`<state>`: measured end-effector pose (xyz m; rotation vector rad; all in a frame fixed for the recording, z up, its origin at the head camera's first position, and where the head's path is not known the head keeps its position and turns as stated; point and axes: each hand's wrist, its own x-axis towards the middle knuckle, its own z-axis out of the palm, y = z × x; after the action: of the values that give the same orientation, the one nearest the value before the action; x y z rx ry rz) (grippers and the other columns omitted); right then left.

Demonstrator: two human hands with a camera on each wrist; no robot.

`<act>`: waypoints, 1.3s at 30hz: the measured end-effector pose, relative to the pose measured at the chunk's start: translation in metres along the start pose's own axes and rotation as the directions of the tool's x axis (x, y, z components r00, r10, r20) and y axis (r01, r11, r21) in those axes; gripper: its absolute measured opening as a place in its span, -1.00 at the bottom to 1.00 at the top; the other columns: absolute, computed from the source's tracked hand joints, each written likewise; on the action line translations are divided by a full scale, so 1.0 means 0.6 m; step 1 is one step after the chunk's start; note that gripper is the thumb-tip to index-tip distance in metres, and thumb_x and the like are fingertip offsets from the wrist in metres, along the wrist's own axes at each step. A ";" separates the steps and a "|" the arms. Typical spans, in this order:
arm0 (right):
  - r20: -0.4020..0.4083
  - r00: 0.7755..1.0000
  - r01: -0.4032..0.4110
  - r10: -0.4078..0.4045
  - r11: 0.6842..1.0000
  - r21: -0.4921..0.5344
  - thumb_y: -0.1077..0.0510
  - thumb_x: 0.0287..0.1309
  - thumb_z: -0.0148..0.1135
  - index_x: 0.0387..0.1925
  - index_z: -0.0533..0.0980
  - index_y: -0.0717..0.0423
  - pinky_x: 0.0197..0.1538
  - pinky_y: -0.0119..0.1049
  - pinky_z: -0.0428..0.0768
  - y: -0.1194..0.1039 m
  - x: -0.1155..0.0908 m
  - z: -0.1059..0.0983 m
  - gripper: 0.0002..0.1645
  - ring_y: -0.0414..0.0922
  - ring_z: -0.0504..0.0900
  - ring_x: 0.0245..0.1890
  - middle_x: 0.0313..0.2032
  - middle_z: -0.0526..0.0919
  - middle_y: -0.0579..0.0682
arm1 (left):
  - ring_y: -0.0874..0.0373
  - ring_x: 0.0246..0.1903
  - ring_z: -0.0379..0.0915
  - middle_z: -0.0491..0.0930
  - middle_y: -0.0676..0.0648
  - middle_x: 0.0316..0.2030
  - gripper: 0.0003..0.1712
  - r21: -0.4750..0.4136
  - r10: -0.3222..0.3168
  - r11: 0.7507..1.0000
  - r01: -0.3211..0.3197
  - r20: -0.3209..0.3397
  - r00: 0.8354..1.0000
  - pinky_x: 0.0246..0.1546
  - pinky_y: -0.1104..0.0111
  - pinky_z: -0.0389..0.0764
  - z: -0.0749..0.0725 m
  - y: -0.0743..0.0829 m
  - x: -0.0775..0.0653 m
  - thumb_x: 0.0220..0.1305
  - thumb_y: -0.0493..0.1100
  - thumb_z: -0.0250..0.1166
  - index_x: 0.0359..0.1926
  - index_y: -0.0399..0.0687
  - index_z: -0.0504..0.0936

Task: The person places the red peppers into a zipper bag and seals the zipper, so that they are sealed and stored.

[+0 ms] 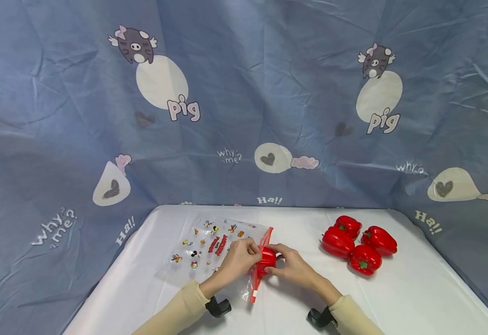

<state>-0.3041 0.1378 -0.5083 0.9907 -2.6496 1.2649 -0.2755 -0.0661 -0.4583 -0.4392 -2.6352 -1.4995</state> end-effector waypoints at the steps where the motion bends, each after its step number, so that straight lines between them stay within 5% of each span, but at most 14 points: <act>1: 0.002 1.000 0.007 -0.007 1.000 -0.003 -0.05 0.04 0.40 0.22 0.43 0.07 0.03 -0.21 0.59 0.000 0.001 0.001 -0.29 -0.14 0.63 -0.09 0.00 0.61 -0.17 | 0.31 -0.75 0.43 0.55 0.04 -0.67 -0.94 -0.001 0.000 1.000 0.000 0.000 1.000 -0.75 0.52 0.42 0.000 0.001 0.000 0.03 -0.31 0.28 -0.51 -0.10 0.57; 13: 0.044 0.998 0.039 -0.043 0.995 0.089 0.18 0.07 0.35 0.23 0.39 0.25 0.10 -0.19 0.58 0.000 0.005 0.010 -0.33 -0.03 0.63 0.05 0.13 0.57 0.05 | 0.25 -0.75 0.45 0.56 0.02 -0.67 -0.93 -0.013 -0.002 1.000 0.002 -0.004 1.000 -0.76 0.50 0.42 -0.002 0.006 0.000 0.01 -0.35 0.26 -0.52 -0.12 0.55; 20: 0.067 0.994 0.077 -0.090 0.981 0.176 0.14 0.06 0.40 0.06 0.50 0.10 0.04 -0.26 0.62 -0.001 0.012 0.025 -0.50 -0.09 0.66 -0.05 -0.04 0.62 -0.03 | 0.30 -0.75 0.43 0.57 0.02 -0.68 -0.92 0.012 0.016 1.000 -0.016 -0.017 1.000 -0.75 0.48 0.42 0.000 0.003 -0.001 0.00 -0.32 0.27 -0.53 -0.08 0.56; 30: 0.105 0.991 0.071 -0.088 0.986 0.151 0.16 0.03 0.40 -0.04 0.51 -0.07 0.03 -0.26 0.62 -0.007 0.021 0.040 -0.59 -0.18 0.66 -0.08 -0.13 0.65 -0.16 | 0.28 -0.73 0.47 0.57 0.04 -0.67 -0.91 0.031 0.001 1.000 0.000 -0.020 1.000 -0.74 0.48 0.41 -0.001 0.002 -0.001 0.05 -0.26 0.29 -0.53 -0.08 0.55; 39: 0.130 0.989 0.051 -0.068 0.991 0.125 0.21 0.06 0.36 0.05 0.50 0.11 0.03 -0.30 0.62 -0.007 0.025 0.042 -0.53 -0.15 0.65 -0.03 -0.04 0.65 -0.03 | 0.30 -0.72 0.46 0.61 -0.03 -0.66 -0.92 0.032 0.043 0.999 -0.043 -0.014 0.999 -0.73 0.51 0.41 -0.001 0.003 0.002 0.04 -0.33 0.30 -0.52 -0.13 0.58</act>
<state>-0.3078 0.1097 -0.5178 1.2035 -2.6428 1.4099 -0.2760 -0.0656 -0.4565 -0.4771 -2.6174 -1.4410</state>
